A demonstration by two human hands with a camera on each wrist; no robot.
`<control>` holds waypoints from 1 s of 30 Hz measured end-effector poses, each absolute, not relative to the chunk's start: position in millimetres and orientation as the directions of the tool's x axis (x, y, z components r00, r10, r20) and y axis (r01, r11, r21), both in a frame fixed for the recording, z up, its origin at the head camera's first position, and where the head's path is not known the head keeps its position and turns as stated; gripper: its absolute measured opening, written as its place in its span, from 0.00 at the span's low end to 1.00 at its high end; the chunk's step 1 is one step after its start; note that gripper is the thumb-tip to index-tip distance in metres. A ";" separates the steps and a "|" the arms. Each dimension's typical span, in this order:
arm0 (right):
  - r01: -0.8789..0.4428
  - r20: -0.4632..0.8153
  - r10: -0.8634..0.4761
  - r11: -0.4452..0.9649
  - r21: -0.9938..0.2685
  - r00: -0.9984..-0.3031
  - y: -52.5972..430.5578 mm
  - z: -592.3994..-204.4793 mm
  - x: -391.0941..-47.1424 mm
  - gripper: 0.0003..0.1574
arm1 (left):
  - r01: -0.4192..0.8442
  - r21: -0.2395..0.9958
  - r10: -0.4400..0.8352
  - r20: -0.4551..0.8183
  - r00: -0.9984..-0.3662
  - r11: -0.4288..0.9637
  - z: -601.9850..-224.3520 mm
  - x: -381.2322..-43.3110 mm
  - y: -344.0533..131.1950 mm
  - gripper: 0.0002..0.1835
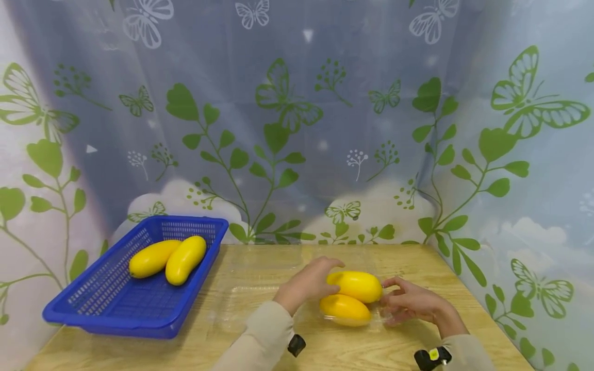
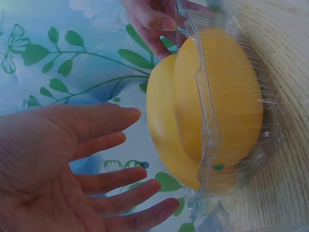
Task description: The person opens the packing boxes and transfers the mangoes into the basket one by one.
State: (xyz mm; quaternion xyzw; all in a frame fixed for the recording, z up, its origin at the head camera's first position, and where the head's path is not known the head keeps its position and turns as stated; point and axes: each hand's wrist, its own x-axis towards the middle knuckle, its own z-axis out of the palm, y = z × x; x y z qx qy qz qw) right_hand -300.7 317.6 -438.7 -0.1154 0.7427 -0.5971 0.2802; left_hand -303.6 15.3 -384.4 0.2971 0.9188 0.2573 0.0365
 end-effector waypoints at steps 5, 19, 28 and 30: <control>0.169 -0.284 -0.507 0.262 -0.950 -0.813 317.7 -439.1 -302.1 0.39 | 0.531 0.468 0.578 0.052 -0.815 0.706 -384.5 -306.0 22.9 0.28; 0.168 -0.296 -0.502 0.284 -0.944 -0.812 315.0 -437.4 -298.2 0.39 | 0.508 0.447 0.557 0.025 -0.830 0.737 -393.0 -311.1 39.5 0.28; 0.149 -0.288 -0.494 0.302 -0.942 -0.820 313.7 -435.9 -298.9 0.39 | 0.455 0.459 0.511 0.001 -0.859 0.763 -391.2 -311.8 47.1 0.28; 0.150 -0.289 -0.495 0.302 -0.941 -0.820 313.3 -435.2 -298.6 0.39 | 0.440 0.459 0.502 -0.014 -0.865 0.771 -390.4 -312.4 49.7 0.27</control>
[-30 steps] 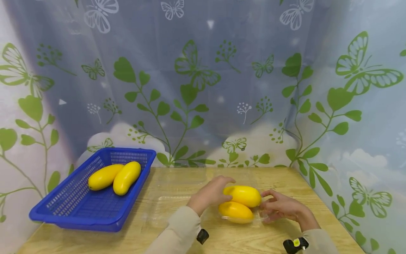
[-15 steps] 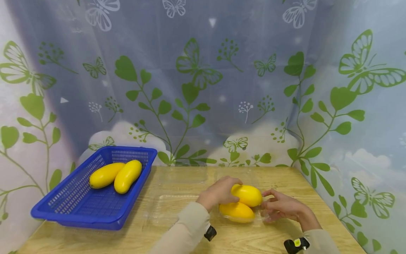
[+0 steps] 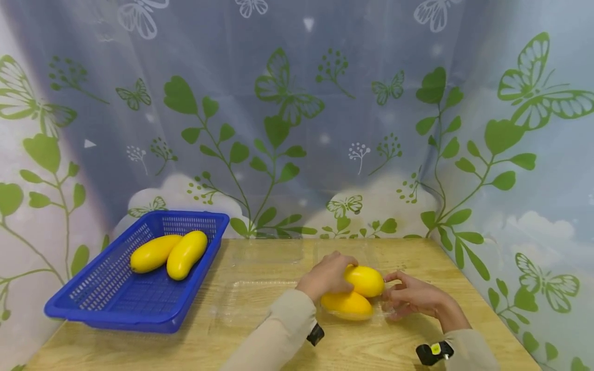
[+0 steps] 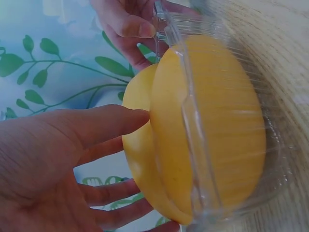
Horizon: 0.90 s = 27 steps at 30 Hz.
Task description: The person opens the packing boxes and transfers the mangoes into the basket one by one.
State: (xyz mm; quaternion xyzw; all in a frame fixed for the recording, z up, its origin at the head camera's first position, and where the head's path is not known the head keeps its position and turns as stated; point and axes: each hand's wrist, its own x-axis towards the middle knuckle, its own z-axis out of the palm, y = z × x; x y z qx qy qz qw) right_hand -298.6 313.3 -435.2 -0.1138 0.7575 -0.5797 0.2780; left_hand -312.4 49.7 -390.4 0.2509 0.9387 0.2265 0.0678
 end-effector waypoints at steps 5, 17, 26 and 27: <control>0.158 -0.293 -0.501 0.294 -0.943 -0.814 313.6 -433.6 -298.8 0.38 | 0.411 0.438 0.480 -0.054 -0.876 0.799 -386.1 -314.2 58.0 0.28; 0.156 -0.286 -0.505 0.284 -0.946 -0.814 316.0 -433.5 -298.5 0.38 | 0.341 0.391 0.408 -0.099 -0.908 0.855 -386.7 -314.5 75.6 0.29; 0.165 -0.297 -0.482 0.298 -0.940 -0.825 315.6 -435.1 -299.2 0.37 | 0.345 0.346 0.394 -0.079 -0.916 0.873 -391.5 -311.9 82.4 0.29; 0.163 -0.296 -0.482 0.298 -0.941 -0.825 315.3 -435.3 -299.0 0.37 | 0.351 0.336 0.397 -0.076 -0.915 0.874 -392.0 -311.8 83.1 0.29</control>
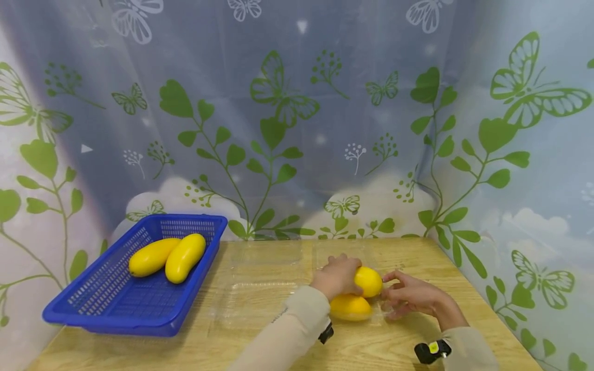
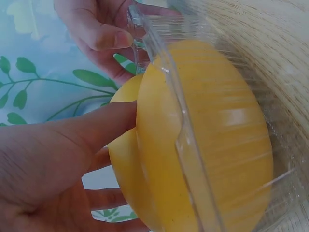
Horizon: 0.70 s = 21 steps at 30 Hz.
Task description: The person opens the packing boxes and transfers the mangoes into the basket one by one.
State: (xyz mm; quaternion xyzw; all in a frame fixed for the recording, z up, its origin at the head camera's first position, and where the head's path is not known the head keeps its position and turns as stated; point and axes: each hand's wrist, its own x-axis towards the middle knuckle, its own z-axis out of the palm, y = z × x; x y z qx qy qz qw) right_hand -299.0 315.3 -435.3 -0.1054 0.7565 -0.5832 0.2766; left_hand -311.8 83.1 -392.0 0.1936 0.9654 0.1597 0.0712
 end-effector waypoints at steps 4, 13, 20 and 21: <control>0.164 -0.297 -0.485 0.298 -0.941 -0.823 314.4 -434.6 -298.6 0.38 | 0.375 0.305 0.410 -0.060 -0.910 0.875 -392.3 -311.8 85.2 0.28; 0.173 -0.307 -0.478 0.303 -0.937 -0.823 314.4 -432.2 -296.7 0.39 | 0.389 0.340 0.430 -0.050 -0.902 0.856 -390.0 -310.3 81.8 0.26; 0.169 -0.298 -0.484 0.293 -0.941 -0.823 315.3 -434.2 -297.4 0.42 | 0.407 0.380 0.447 -0.018 -0.894 0.830 -385.7 -308.7 78.6 0.30; 0.169 -0.297 -0.485 0.289 -0.942 -0.822 315.4 -434.7 -297.7 0.42 | 0.411 0.383 0.450 -0.013 -0.893 0.827 -384.6 -308.2 78.7 0.31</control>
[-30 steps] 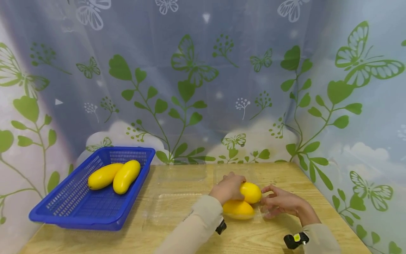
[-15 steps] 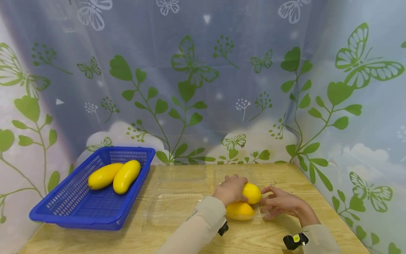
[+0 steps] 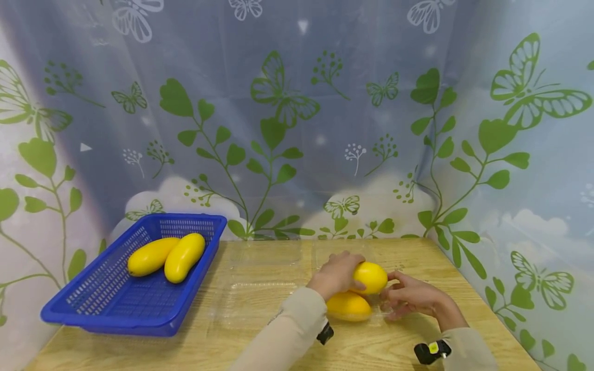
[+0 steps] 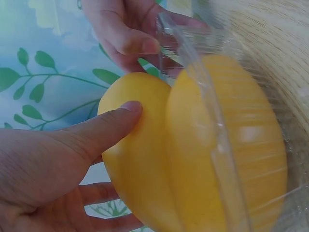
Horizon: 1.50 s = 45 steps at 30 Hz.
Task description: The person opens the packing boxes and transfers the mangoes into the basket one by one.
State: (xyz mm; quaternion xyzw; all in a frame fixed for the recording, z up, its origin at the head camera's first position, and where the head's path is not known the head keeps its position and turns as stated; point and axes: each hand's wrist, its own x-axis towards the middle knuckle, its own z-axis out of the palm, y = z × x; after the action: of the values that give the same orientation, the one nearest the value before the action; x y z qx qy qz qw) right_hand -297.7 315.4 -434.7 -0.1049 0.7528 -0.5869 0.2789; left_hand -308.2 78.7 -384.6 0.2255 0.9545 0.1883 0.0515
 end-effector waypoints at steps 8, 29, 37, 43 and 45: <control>0.170 -0.294 -0.507 0.277 -0.946 -0.811 316.1 -437.0 -300.1 0.42 | 0.449 0.374 0.474 0.027 -0.880 0.812 -373.9 -303.2 77.6 0.32; 0.178 -0.308 -0.471 0.301 -0.937 -0.827 313.3 -434.3 -297.3 0.41 | 0.453 0.399 0.465 0.072 -0.882 0.797 -357.9 -289.4 51.2 0.35; 0.187 -0.320 -0.461 0.310 -0.932 -0.828 313.1 -433.6 -296.2 0.43 | 0.465 0.389 0.462 0.109 -0.880 0.795 -356.1 -292.4 28.2 0.35; 0.174 -0.310 -0.464 0.313 -0.934 -0.829 314.8 -434.9 -297.5 0.43 | 0.445 0.411 0.441 0.109 -0.891 0.796 -358.6 -297.0 8.6 0.35; 0.172 -0.310 -0.463 0.316 -0.933 -0.831 315.1 -434.3 -296.9 0.43 | 0.439 0.419 0.435 0.110 -0.894 0.795 -358.6 -297.8 1.7 0.35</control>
State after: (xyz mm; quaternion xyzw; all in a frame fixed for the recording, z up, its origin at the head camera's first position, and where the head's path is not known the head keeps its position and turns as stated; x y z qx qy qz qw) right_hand -296.9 315.1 -434.3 -0.0951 0.7630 -0.5772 0.2751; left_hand -297.8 1.7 -358.6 0.2306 0.9473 0.2222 -0.0037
